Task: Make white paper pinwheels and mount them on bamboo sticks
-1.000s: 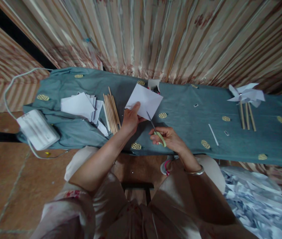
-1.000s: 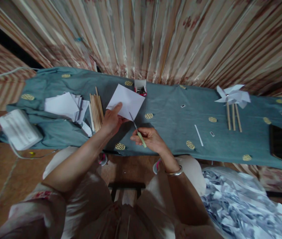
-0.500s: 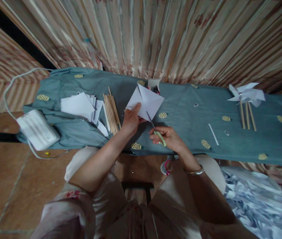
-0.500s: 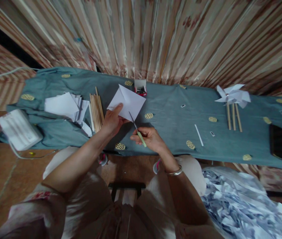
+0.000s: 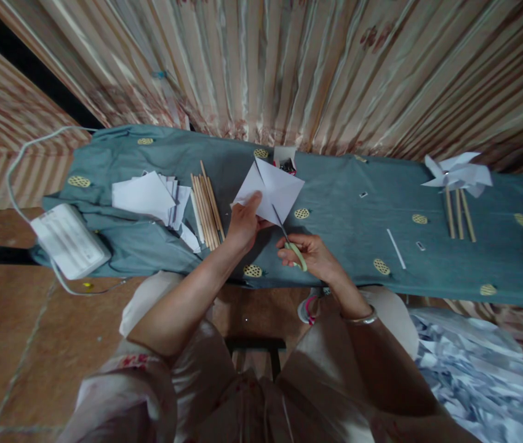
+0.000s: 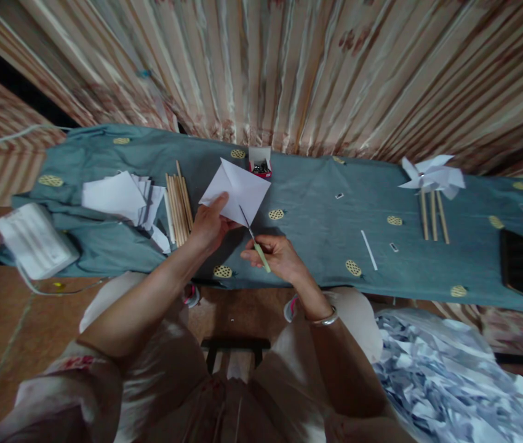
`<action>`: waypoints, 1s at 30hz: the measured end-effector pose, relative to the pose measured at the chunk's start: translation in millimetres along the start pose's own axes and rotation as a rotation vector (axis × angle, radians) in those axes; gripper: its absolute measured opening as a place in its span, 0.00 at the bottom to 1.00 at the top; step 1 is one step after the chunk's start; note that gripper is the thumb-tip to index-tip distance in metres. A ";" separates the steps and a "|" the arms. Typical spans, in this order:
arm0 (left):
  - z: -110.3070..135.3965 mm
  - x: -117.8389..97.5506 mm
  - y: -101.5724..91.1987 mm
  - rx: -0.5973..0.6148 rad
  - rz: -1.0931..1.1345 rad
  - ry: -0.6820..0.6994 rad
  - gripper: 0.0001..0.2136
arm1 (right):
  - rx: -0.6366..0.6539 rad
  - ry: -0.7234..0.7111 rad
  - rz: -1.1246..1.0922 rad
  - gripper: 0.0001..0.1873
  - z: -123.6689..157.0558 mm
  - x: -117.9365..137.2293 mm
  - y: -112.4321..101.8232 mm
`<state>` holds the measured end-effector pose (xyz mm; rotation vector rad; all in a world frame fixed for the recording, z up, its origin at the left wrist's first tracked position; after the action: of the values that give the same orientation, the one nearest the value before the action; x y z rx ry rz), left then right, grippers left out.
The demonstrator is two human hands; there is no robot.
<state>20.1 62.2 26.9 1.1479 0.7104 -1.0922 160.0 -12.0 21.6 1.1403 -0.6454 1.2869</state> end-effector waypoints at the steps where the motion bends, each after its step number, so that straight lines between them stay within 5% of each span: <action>1: 0.4 -0.5 0.4 0.002 0.005 -0.005 0.08 | 0.002 -0.001 0.006 0.23 0.0 0.0 0.2; 30: 1.8 -1.5 2.5 0.008 0.025 -0.045 0.05 | 0.013 -0.007 0.030 0.23 -1.4 1.1 0.2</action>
<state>21.8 61.0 29.7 1.1330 0.6558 -1.0973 159.8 -10.3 22.1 1.1500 -0.6620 1.3149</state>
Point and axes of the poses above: each hand's wrist, its own z-axis away from the middle knuckle, its own y-axis out of the palm, x = y × z, the point moved 2 cm from there along -z, towards the middle knuckle, and after that the axes turned 10 degrees about -z, right-handed, at the moved point
